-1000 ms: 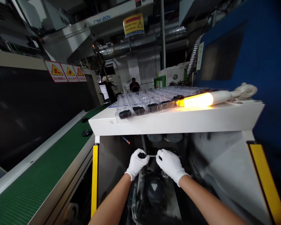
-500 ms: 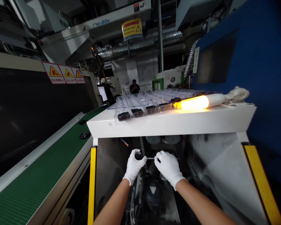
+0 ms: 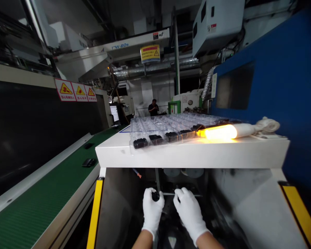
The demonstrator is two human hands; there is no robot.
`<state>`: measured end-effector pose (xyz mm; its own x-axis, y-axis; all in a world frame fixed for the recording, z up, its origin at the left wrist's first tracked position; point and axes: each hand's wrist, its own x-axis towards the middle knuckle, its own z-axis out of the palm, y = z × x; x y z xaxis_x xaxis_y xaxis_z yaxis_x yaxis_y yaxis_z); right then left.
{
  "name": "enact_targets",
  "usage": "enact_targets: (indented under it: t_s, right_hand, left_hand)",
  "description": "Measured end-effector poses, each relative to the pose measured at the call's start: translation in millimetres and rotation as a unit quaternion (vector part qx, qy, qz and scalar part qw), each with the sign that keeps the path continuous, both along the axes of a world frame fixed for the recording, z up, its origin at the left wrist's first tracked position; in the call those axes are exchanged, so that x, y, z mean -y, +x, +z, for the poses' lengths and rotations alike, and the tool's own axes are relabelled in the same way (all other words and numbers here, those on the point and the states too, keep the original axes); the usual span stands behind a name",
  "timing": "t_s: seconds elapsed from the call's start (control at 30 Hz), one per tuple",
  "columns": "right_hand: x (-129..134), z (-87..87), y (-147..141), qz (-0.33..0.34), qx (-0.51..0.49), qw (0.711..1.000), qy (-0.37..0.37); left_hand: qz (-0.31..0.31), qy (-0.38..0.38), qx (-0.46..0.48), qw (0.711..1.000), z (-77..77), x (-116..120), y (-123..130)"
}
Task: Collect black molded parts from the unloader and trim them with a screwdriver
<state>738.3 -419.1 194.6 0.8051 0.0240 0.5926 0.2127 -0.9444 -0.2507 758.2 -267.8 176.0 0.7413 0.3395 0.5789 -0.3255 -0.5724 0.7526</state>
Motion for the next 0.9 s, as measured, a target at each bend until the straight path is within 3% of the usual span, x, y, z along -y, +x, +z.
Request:
enact_targets:
  t_s: [0.1, 0.27, 0.57, 0.77, 0.9]
  right_hand:
    - [1.9, -5.5, 3.1, 0.028, -0.003, 1.0, 0.008]
    - [0.9, -15.4, 6.3, 0.005, 0.011, 0.998, 0.056]
    - [8.7, 10.0, -7.3, 0.069, -0.051, 0.98, 0.18]
    - [33.6, 8.3, -12.1, 0.05, -0.064, 0.951, 0.297]
    - [27.1, 5.8, -14.8, 0.048, -0.096, 0.95, 0.293]
  left_hand:
    - [-0.036, -0.024, -0.025, 0.999, 0.9, -1.9, 0.5]
    - [-0.021, -0.063, -0.047, 0.997, 2.5, 1.1, -2.3]
    - [-0.039, -0.115, -0.137, 0.983, 24.5, 4.3, -18.6]
    - [-0.067, -0.147, -0.145, 0.976, 26.3, 8.0, -17.4]
    - [-0.05, -0.147, -0.156, 0.976, 23.4, 10.8, -17.0]
